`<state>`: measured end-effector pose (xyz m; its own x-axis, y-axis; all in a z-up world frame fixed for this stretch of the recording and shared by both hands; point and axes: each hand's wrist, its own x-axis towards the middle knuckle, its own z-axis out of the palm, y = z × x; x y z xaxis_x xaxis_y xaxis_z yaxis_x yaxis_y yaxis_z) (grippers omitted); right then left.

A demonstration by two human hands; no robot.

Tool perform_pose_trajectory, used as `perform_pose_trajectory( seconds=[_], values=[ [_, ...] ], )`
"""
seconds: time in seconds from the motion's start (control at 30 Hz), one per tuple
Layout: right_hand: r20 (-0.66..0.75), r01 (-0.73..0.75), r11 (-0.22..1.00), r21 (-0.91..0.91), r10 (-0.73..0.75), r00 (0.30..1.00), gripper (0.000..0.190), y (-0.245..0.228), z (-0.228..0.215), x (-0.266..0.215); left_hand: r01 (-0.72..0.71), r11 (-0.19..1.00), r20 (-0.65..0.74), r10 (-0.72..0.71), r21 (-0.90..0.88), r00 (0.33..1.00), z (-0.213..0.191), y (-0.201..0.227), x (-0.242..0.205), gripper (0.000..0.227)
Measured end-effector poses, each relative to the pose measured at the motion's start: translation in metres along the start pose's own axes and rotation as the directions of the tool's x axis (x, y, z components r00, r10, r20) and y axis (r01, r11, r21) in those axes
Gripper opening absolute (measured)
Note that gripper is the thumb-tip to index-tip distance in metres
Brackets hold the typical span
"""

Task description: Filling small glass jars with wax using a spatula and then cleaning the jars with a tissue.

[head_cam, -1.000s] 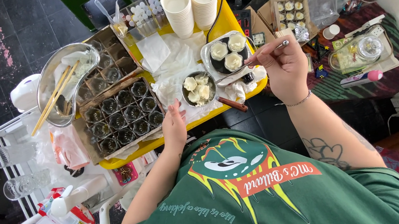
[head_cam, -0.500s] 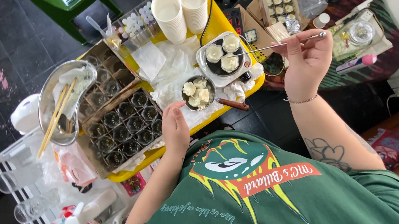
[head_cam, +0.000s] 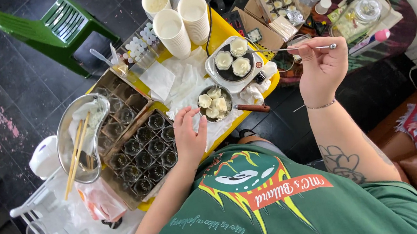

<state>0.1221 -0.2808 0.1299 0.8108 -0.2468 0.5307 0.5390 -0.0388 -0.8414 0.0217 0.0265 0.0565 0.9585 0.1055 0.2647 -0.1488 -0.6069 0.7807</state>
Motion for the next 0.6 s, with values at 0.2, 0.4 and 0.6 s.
perform_pose_trajectory(
  seconds=[0.2, 0.4, 0.6],
  values=[
    [-0.041, -0.021, 1.0, 0.003, 0.021, 0.999, 0.019, -0.002, 0.004, -0.001, -0.033, 0.999, 0.038, 0.033, 0.0, 0.999, -0.004, 0.013, 0.015, 0.032],
    [0.096, -0.012, 0.999, 0.045, 0.008, 0.995, 0.015, 0.017, 0.001, 0.03, -0.122, 0.988, 0.006, 0.122, 0.091, 0.993, 0.007, 0.036, 0.047, 0.031],
    [0.341, -0.088, 0.996, -0.03, 0.093, 0.936, 0.013, 0.024, 0.008, 0.084, -0.012, 0.974, -0.024, 0.018, 0.228, 1.0, 0.041, 0.063, 0.09, 0.04]
  ],
)
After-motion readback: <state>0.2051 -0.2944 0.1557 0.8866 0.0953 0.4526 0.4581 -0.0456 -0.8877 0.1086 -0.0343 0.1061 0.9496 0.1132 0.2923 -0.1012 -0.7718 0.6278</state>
